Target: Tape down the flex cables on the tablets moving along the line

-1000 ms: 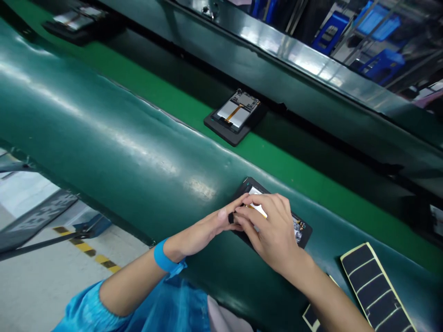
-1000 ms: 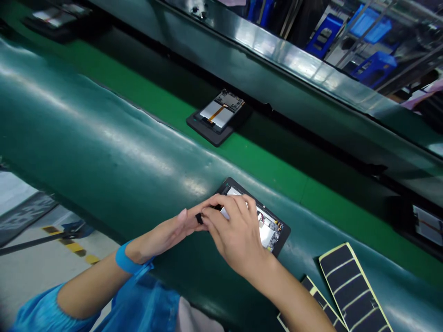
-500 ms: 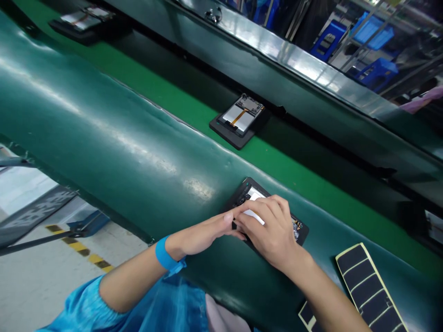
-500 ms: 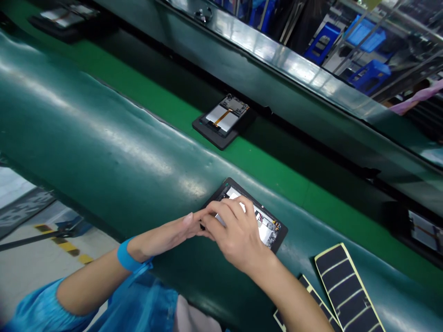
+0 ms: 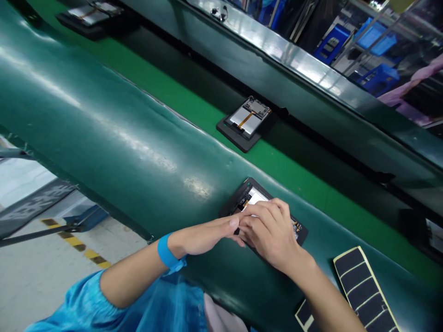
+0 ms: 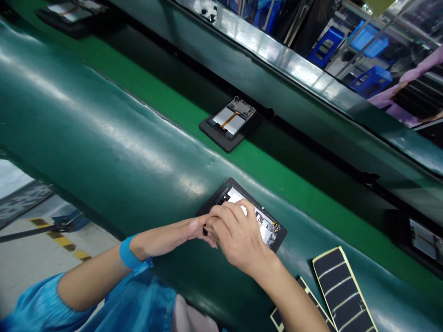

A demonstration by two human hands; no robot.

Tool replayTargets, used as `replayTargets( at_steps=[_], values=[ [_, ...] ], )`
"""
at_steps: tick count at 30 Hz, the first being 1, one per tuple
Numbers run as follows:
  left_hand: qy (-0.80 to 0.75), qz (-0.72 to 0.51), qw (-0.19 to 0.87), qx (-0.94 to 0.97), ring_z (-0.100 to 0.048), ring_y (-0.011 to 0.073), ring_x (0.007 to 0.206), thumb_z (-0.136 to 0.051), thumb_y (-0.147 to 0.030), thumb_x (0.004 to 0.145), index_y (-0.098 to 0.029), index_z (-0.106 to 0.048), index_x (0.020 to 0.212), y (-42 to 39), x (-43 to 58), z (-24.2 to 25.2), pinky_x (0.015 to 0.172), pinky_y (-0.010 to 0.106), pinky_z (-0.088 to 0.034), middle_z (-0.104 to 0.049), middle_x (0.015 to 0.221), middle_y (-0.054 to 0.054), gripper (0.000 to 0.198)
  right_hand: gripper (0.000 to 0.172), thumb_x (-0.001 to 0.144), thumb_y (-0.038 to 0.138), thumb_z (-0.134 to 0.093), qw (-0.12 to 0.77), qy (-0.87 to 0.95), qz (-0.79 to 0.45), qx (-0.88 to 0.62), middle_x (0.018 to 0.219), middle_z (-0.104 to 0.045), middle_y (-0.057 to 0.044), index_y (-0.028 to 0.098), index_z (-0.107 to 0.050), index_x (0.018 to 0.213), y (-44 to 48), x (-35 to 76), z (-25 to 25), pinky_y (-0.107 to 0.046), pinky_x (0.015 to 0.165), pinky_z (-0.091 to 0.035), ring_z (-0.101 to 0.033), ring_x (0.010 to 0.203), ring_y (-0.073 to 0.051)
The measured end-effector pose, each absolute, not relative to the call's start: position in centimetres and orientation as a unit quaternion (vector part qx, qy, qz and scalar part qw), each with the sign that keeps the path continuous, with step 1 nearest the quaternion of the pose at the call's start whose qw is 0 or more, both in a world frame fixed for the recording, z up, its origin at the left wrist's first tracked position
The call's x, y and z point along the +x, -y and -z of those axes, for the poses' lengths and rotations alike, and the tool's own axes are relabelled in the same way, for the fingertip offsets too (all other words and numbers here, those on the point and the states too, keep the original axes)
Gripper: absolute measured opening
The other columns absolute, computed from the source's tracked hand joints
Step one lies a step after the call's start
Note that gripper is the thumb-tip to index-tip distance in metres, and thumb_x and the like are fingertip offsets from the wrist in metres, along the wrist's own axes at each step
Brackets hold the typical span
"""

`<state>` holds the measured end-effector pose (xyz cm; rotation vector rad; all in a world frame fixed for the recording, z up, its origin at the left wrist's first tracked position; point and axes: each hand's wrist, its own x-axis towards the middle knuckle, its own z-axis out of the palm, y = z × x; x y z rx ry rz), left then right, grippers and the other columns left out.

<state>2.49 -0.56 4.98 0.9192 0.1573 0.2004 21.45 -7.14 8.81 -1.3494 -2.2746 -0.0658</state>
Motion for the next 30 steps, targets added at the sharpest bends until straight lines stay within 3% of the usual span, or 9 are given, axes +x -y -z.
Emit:
replayTargets(
  at_steps=[9, 14, 17, 20, 24, 30],
  values=[
    [-0.077, -0.095, 0.897, 0.426, -0.063, 0.0305, 0.12, -0.037, -0.075, 0.096, -0.029, -0.016, 0.164, 0.6, 2.4, -4.6, 0.101, 0.049, -0.045, -0.065, 0.133, 0.016, 0.084, 0.009, 0.098, 0.019, -0.06, 0.288, 0.786, -0.016, -0.547, 0.099, -0.071, -0.003, 0.023, -0.069, 0.096, 7.8, 22.2, -8.8, -0.04, 0.089, -0.041, -0.063, 0.095, -0.021],
    [-0.082, -0.138, 0.899, 0.407, -0.065, 0.0269, 0.114, -0.035, -0.071, 0.099, -0.032, -0.009, 0.163, 0.9, 2.4, -4.0, 0.1, 0.05, -0.046, -0.064, 0.132, 0.015, 0.079, 0.008, 0.099, 0.023, -0.06, 0.307, 0.75, -0.081, -0.58, 0.106, -0.07, -0.005, 0.024, -0.069, 0.099, 8.0, 21.8, -8.9, -0.041, 0.089, -0.043, -0.062, 0.099, -0.022],
    [-0.092, -0.155, 0.896, 0.405, -0.063, 0.0275, 0.115, -0.035, -0.073, 0.097, -0.032, -0.006, 0.163, 0.9, 2.4, -4.0, 0.1, 0.051, -0.047, -0.057, 0.142, 0.017, 0.083, 0.01, 0.099, 0.027, -0.06, 0.308, 0.732, -0.129, -0.594, 0.106, -0.069, -0.005, 0.025, -0.07, 0.099, 8.1, 21.4, -8.8, -0.042, 0.089, -0.043, -0.062, 0.101, -0.023],
    [-0.079, -0.171, 0.895, 0.404, -0.057, 0.032, 0.129, -0.034, -0.076, 0.096, -0.032, 0.001, 0.163, 0.9, 2.5, -4.3, 0.106, 0.055, -0.043, -0.043, 0.157, 0.019, 0.087, 0.009, 0.098, 0.029, -0.062, 0.305, 0.709, -0.167, -0.613, 0.108, -0.068, -0.005, 0.026, -0.071, 0.1, 8.1, 21.0, -8.6, -0.041, 0.088, -0.044, -0.062, 0.102, -0.022],
    [-0.064, -0.175, 0.885, 0.426, -0.045, 0.0358, 0.144, -0.034, -0.077, 0.095, -0.031, 0.009, 0.162, 1.0, 2.4, -4.7, 0.117, 0.061, -0.03, -0.038, 0.161, 0.02, 0.092, 0.009, 0.094, 0.03, -0.068, 0.334, 0.675, -0.215, -0.622, 0.111, -0.068, -0.005, 0.027, -0.071, 0.101, 7.9, 20.2, -8.3, -0.042, 0.091, -0.047, -0.063, 0.104, -0.023],
    [-0.083, -0.178, 0.859, 0.473, -0.017, 0.0365, 0.156, -0.034, -0.076, 0.095, -0.035, -0.006, 0.163, 1.1, 2.2, -4.3, 0.122, 0.062, -0.025, -0.007, 0.173, 0.009, 0.084, 0.01, 0.096, 0.028, -0.064, 0.381, 0.635, -0.252, -0.623, 0.106, -0.069, -0.004, 0.025, -0.068, 0.089, 7.6, 19.7, -8.3, -0.039, 0.088, -0.05, -0.063, 0.101, -0.022]
  ],
)
